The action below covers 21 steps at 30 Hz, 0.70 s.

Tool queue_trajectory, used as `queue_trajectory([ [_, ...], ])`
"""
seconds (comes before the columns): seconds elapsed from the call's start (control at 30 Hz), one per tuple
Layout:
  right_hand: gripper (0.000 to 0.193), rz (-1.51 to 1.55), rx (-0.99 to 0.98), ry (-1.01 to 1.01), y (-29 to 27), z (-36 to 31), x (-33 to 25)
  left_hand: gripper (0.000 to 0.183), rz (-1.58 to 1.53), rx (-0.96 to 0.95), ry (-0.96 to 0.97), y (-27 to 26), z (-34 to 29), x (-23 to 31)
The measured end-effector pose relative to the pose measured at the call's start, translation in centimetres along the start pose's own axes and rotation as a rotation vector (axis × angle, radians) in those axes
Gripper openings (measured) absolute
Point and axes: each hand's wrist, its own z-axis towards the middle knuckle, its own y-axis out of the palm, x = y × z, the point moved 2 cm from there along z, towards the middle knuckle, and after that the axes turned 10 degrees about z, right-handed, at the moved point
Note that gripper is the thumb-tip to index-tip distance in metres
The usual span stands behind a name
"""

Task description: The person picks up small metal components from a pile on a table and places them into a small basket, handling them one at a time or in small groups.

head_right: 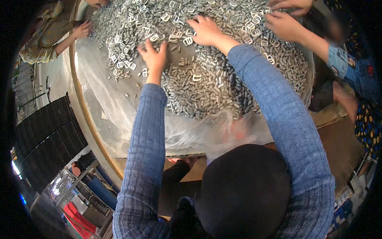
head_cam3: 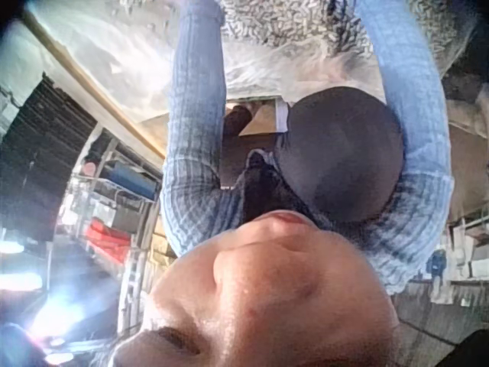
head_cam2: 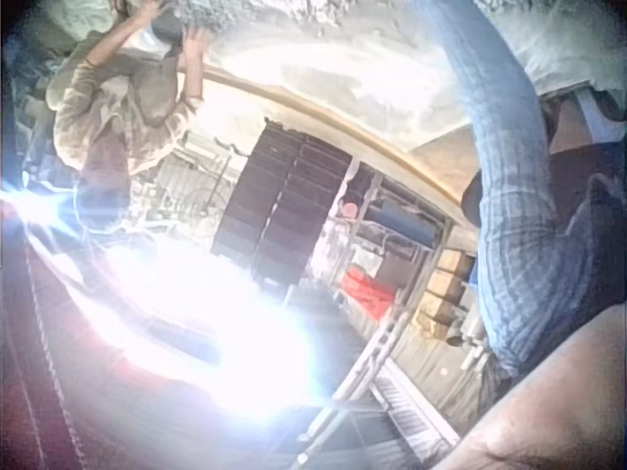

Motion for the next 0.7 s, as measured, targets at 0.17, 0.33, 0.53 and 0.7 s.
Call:
queue_trajectory([
  [0.17,0.054,0.080,-0.117,-0.105,1.1,-4.8,-2.5,0.055,-0.198,-0.194,0.321,-1.4,-5.4,3.5],
  [0.33,0.048,0.247,-0.468,-0.105,-3.8,-9.0,-2.8,0.044,-0.477,-0.631,0.258,-5.4,-9.0,3.9],
  [0.53,0.026,0.344,-0.239,-0.054,-7.9,-11.1,-3.5,0.028,-0.338,-0.283,0.326,-10.8,-13.1,2.5],
  [0.7,0.020,0.517,-0.309,0.057,-8.2,-11.0,-4.4,0.018,-0.410,-0.240,0.039,-10.6,-15.4,-0.2],
])
